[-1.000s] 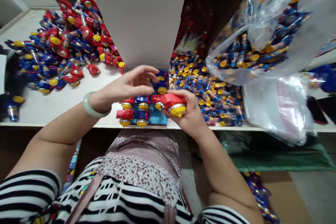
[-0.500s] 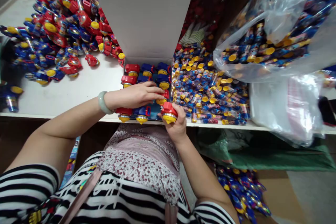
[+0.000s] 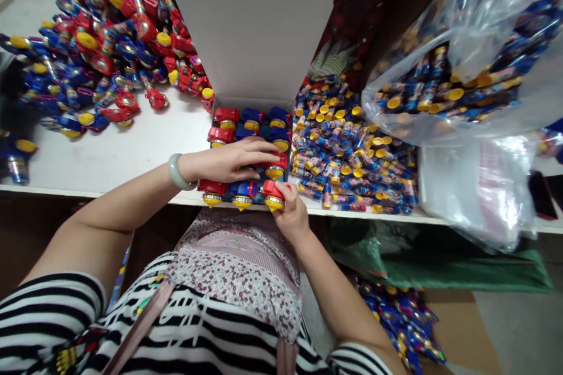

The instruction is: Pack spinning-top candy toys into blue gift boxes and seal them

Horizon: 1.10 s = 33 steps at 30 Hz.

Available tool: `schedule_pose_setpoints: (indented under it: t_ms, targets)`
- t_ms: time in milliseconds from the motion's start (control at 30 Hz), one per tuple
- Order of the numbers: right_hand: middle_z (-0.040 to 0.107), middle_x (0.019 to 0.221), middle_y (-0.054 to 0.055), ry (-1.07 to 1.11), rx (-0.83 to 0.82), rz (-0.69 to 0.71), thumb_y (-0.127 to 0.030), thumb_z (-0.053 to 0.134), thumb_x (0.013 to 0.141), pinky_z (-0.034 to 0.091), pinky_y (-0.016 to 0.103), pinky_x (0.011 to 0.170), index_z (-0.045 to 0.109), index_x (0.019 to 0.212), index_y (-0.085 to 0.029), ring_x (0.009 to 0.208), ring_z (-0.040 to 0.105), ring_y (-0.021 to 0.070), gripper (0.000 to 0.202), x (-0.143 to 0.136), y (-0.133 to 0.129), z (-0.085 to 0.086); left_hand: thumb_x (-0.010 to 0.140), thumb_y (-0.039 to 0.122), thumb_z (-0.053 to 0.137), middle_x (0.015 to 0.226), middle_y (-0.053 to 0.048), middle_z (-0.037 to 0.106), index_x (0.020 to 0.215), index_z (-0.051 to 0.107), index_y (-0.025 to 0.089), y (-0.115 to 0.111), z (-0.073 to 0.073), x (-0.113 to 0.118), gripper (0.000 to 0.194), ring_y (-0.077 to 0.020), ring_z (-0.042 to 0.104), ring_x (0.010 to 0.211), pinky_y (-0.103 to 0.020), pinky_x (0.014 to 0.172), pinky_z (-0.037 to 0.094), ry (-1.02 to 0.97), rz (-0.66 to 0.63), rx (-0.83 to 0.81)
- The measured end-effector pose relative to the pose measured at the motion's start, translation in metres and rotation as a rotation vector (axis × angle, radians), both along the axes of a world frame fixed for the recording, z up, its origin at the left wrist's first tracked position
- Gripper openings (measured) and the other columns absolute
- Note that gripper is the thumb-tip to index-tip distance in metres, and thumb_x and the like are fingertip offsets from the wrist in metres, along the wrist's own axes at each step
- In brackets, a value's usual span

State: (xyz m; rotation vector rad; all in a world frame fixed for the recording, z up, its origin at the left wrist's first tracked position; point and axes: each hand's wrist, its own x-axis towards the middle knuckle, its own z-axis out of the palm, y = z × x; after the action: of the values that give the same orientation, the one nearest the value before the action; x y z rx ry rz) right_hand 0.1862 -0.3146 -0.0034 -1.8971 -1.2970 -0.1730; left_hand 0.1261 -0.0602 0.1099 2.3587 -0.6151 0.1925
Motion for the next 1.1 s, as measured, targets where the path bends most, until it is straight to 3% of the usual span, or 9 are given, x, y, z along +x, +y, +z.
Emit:
schedule_pose_setpoints:
  t_ms: [100, 200, 333, 467, 600, 700, 800, 967, 1100]
  targets:
    - [0.062, 0.124, 0.012, 0.122, -0.137, 0.072, -0.057, 0.068, 0.084, 0.060, 0.048, 0.085, 0.044, 0.142, -0.034, 0.112, 0.065, 0.0314, 0.067, 0.021, -0.020, 0.044, 0.094, 0.044, 0.062, 0.133, -0.009, 0.061, 0.137, 0.053, 0.026, 0.035, 0.018, -0.017, 0.048, -0.0238, 0.056, 0.125, -0.041, 0.105, 0.047, -0.106, 0.373, -0.338]
    - [0.067, 0.110, 0.010, 0.302, 0.082, -0.041, -0.058, 0.050, 0.096, 0.059, 0.038, 0.075, 0.049, 0.139, -0.033, 0.097, 0.069, 0.0242, 0.050, 0.067, -0.008, 0.104, 0.093, 0.062, 0.057, 0.111, -0.001, 0.068, 0.149, 0.030, 0.032, 0.087, 0.046, -0.020, 0.070, -0.0177, 0.062, 0.109, -0.033, 0.092, 0.050, -0.189, 0.719, -0.707]
    - [0.073, 0.104, 0.014, 0.579, 0.034, -0.039, -0.056, 0.022, 0.104, 0.054, 0.031, 0.063, 0.016, 0.157, -0.021, 0.078, 0.071, 0.0179, 0.064, 0.139, 0.070, 0.177, 0.087, 0.081, 0.042, 0.106, -0.002, 0.071, 0.154, 0.015, 0.028, 0.125, 0.088, 0.008, 0.089, -0.0162, 0.067, 0.092, -0.032, 0.082, 0.053, 0.079, 0.643, -0.953]
    - [0.074, 0.106, 0.018, 0.779, -0.140, 0.159, -0.066, -0.002, 0.098, 0.053, 0.031, 0.060, 0.050, 0.139, -0.014, 0.076, 0.073, 0.0191, 0.085, 0.169, 0.122, 0.222, 0.084, 0.088, 0.029, 0.104, -0.014, 0.074, 0.142, 0.043, 0.017, 0.113, 0.111, 0.016, 0.093, -0.0228, 0.072, 0.084, -0.033, 0.066, 0.056, 0.237, 0.517, -0.940]
    - [0.075, 0.104, 0.020, 0.922, -0.278, 0.257, -0.074, 0.012, 0.094, 0.051, 0.033, 0.047, 0.069, 0.111, -0.016, 0.072, 0.073, 0.0250, 0.083, 0.152, 0.092, 0.225, 0.079, 0.090, 0.039, 0.096, -0.019, 0.075, 0.112, 0.066, 0.014, 0.092, 0.101, -0.020, 0.087, -0.0287, 0.074, 0.075, -0.032, 0.050, 0.056, 0.418, 0.391, -0.900]
    - [0.076, 0.103, 0.014, 0.889, -0.330, 0.316, -0.061, 0.061, 0.084, 0.056, 0.034, 0.053, 0.061, 0.130, -0.021, 0.073, 0.073, 0.0240, 0.060, 0.137, 0.064, 0.217, 0.075, 0.064, 0.074, 0.109, -0.016, 0.074, 0.118, 0.063, 0.019, 0.079, 0.087, -0.042, 0.064, -0.0275, 0.075, 0.083, -0.031, 0.057, 0.060, 0.496, 0.363, -0.930]
    - [0.075, 0.097, 0.006, 0.671, -0.274, 0.313, -0.043, 0.076, 0.075, 0.059, 0.033, 0.064, 0.037, 0.152, -0.023, 0.076, 0.072, 0.0214, 0.088, 0.132, 0.063, 0.210, 0.066, 0.035, 0.088, 0.106, -0.010, 0.073, 0.141, 0.046, 0.022, 0.072, 0.074, -0.036, 0.087, -0.0244, 0.074, 0.092, -0.032, 0.074, 0.062, 0.300, 0.451, -0.880]
    - [0.075, 0.087, 0.007, -0.080, -0.179, -0.114, -0.041, 0.064, 0.087, 0.054, 0.035, 0.065, 0.062, 0.123, -0.023, 0.078, 0.071, 0.0268, 0.041, 0.133, 0.090, 0.187, 0.075, 0.035, 0.078, 0.093, -0.005, 0.071, 0.123, 0.056, 0.020, 0.084, 0.049, -0.002, 0.055, -0.0216, 0.072, 0.089, -0.031, 0.078, 0.058, -0.167, 0.658, -0.519]
    - [0.075, 0.091, 0.009, -0.244, -0.171, -0.239, -0.042, 0.057, 0.092, 0.054, 0.036, 0.068, 0.061, 0.121, -0.024, 0.082, 0.072, 0.0295, 0.034, 0.127, 0.092, 0.171, 0.076, 0.032, 0.076, 0.081, -0.001, 0.067, 0.093, 0.057, 0.019, 0.089, 0.042, -0.006, 0.029, -0.0195, 0.070, 0.083, -0.029, 0.076, 0.056, -0.247, 0.814, -0.330]
